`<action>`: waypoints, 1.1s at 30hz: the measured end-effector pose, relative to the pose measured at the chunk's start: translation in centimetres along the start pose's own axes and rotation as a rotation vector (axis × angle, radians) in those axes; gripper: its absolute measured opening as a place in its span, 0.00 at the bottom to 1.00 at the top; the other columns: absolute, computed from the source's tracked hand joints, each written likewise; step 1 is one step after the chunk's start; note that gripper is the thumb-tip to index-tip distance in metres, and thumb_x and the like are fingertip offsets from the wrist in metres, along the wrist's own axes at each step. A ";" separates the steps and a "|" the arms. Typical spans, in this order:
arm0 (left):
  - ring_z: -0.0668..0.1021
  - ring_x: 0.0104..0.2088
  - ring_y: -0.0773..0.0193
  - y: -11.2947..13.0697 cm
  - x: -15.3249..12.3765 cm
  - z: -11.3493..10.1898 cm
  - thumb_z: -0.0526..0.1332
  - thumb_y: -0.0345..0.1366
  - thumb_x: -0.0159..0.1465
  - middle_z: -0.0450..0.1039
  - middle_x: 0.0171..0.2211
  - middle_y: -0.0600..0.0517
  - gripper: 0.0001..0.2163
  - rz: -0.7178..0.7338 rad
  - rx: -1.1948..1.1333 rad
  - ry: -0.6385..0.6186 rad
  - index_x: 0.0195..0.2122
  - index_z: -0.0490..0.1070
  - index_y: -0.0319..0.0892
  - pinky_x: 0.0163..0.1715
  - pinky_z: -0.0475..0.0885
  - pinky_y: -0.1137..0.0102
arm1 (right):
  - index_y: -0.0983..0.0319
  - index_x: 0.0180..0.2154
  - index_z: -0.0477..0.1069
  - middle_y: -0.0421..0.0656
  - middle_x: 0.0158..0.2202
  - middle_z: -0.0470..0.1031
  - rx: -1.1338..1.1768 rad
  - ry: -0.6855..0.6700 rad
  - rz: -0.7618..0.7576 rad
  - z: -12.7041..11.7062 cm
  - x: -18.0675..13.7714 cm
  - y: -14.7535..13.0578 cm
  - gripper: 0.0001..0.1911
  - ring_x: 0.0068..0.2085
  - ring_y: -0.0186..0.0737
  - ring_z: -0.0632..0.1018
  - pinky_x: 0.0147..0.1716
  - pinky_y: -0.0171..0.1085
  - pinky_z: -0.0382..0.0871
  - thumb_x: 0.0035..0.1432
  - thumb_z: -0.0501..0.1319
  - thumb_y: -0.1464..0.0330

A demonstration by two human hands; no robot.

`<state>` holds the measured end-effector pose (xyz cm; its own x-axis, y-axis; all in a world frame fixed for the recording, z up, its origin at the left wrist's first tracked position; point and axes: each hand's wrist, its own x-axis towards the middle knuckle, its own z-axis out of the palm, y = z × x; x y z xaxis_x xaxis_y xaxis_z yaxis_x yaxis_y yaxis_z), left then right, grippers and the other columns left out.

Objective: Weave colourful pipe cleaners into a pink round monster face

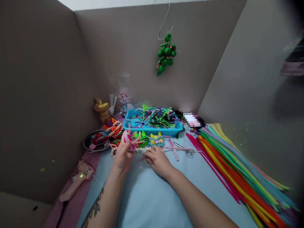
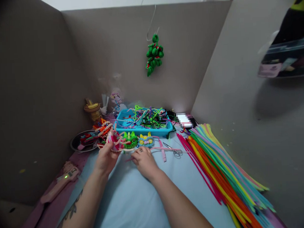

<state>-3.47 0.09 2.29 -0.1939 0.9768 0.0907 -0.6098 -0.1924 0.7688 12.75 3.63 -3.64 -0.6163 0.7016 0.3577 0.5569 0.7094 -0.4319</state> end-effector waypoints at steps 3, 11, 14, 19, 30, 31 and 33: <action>0.76 0.48 0.56 -0.7 0.0 0.0 0.64 0.43 0.57 0.70 0.53 0.49 0.26 -0.001 0.121 0.001 0.56 0.62 0.48 0.47 0.71 0.64 | 0.56 0.38 0.76 0.43 0.35 0.76 -0.053 -0.004 0.000 0.5 0.2 0.1 0.08 0.44 0.46 0.68 0.45 0.44 0.60 0.55 0.63 0.71; 0.71 0.53 0.54 -1.9 -0.1 -1.2 0.65 0.44 0.56 0.65 0.55 0.42 0.31 0.106 0.598 0.006 0.58 0.55 0.42 0.53 0.66 0.60 | 0.56 0.43 0.73 0.46 0.41 0.75 -0.184 -0.031 -0.080 -1.3 0.0 0.5 0.16 0.44 0.46 0.72 0.44 0.43 0.61 0.58 0.54 0.78; 0.71 0.53 0.53 -1.9 -0.3 -1.1 0.65 0.44 0.55 0.63 0.56 0.42 0.33 0.125 0.634 -0.007 0.58 0.53 0.43 0.52 0.67 0.60 | 0.61 0.42 0.73 0.50 0.41 0.73 -0.262 0.047 0.096 -3.9 -0.3 1.6 0.19 0.35 0.43 0.74 0.36 0.40 0.64 0.54 0.51 0.81; 0.70 0.52 0.53 -2.7 -0.9 -0.2 0.65 0.41 0.56 0.61 0.55 0.42 0.31 0.086 0.758 -0.094 0.57 0.52 0.43 0.51 0.66 0.60 | 0.61 0.39 0.71 0.47 0.37 0.71 0.074 0.470 0.096 -6.8 -1.9 1.9 0.11 0.39 0.42 0.74 0.38 0.39 0.68 0.61 0.51 0.74; 0.73 0.37 0.62 -4.1 -2.5 1.9 0.66 0.39 0.53 0.66 0.41 0.51 0.27 -0.158 0.659 -0.306 0.50 0.53 0.45 0.36 0.70 0.69 | 0.59 0.33 0.72 0.42 0.31 0.73 0.554 0.355 0.162 -6.9 -3.0 0.6 0.06 0.32 0.38 0.75 0.31 0.35 0.69 0.59 0.56 0.70; 0.73 0.37 0.62 -4.0 -2.6 1.9 0.66 0.40 0.53 0.66 0.41 0.51 0.27 -0.172 0.657 -0.318 0.50 0.53 0.45 0.36 0.70 0.69 | 0.59 0.33 0.73 0.42 0.31 0.73 0.588 0.323 0.171 -6.9 -3.0 0.5 0.07 0.31 0.37 0.75 0.30 0.34 0.69 0.59 0.56 0.70; 0.73 0.38 0.61 -3.8 -2.6 1.9 0.65 0.40 0.54 0.66 0.43 0.50 0.28 -0.185 0.675 -0.337 0.52 0.52 0.45 0.36 0.70 0.68 | 0.58 0.34 0.74 0.42 0.31 0.75 0.629 0.271 0.168 -6.8 -3.1 0.4 0.07 0.32 0.37 0.76 0.30 0.34 0.70 0.59 0.57 0.70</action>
<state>0.80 -1.59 0.30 0.1757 0.9840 0.0281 0.0121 -0.0307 0.9995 18.71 2.19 0.72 -0.3444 0.8482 0.4024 0.1542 0.4739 -0.8670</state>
